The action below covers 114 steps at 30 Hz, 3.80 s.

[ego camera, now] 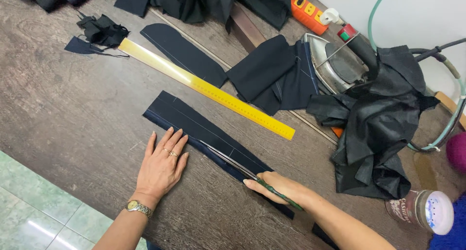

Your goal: The person cuts a long strip of black fabric using scissors on a wooden table. They then measure and mark a larger piece of black fabric with a yellow ruler and white chalk.

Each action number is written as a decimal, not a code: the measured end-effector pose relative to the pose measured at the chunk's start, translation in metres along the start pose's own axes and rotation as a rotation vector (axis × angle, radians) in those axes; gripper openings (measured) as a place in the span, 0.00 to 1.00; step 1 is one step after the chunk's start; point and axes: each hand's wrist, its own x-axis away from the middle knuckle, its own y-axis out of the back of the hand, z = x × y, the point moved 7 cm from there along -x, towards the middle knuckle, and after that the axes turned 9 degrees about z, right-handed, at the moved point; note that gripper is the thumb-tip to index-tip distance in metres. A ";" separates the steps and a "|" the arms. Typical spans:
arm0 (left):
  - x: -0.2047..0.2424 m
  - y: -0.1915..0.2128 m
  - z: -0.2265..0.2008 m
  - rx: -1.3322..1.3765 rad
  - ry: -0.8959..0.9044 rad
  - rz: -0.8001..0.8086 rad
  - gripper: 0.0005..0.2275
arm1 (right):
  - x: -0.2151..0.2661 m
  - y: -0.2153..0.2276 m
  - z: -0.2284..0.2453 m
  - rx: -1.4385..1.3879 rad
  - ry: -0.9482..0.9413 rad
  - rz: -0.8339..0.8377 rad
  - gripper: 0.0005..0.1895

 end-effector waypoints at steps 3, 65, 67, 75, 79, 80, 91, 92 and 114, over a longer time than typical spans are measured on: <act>0.000 -0.001 0.000 0.002 0.002 0.001 0.19 | -0.004 -0.001 -0.007 -0.019 -0.016 -0.002 0.29; -0.009 0.001 0.068 -0.007 0.229 -0.052 0.17 | -0.028 0.022 0.044 0.003 0.024 -0.043 0.27; -0.009 0.003 0.069 0.044 0.243 -0.070 0.16 | -0.027 0.018 0.047 0.016 0.105 0.068 0.28; -0.009 -0.004 0.071 0.025 0.284 -0.093 0.17 | -0.054 0.022 0.058 0.007 0.130 0.055 0.34; -0.009 -0.005 0.072 0.003 0.319 -0.107 0.16 | -0.064 0.023 0.055 -0.062 0.141 0.037 0.33; -0.009 -0.005 0.071 0.003 0.319 -0.106 0.16 | -0.064 0.023 0.055 -0.062 0.140 0.039 0.33; -0.009 -0.002 0.072 0.010 0.316 -0.147 0.15 | -0.065 0.028 0.051 -0.052 0.142 0.023 0.33; -0.008 -0.001 0.072 0.009 0.317 -0.147 0.15 | -0.069 0.031 0.052 -0.052 0.144 0.024 0.33; -0.009 -0.001 0.073 0.017 0.336 -0.132 0.13 | -0.114 0.022 0.058 -0.121 0.211 0.097 0.31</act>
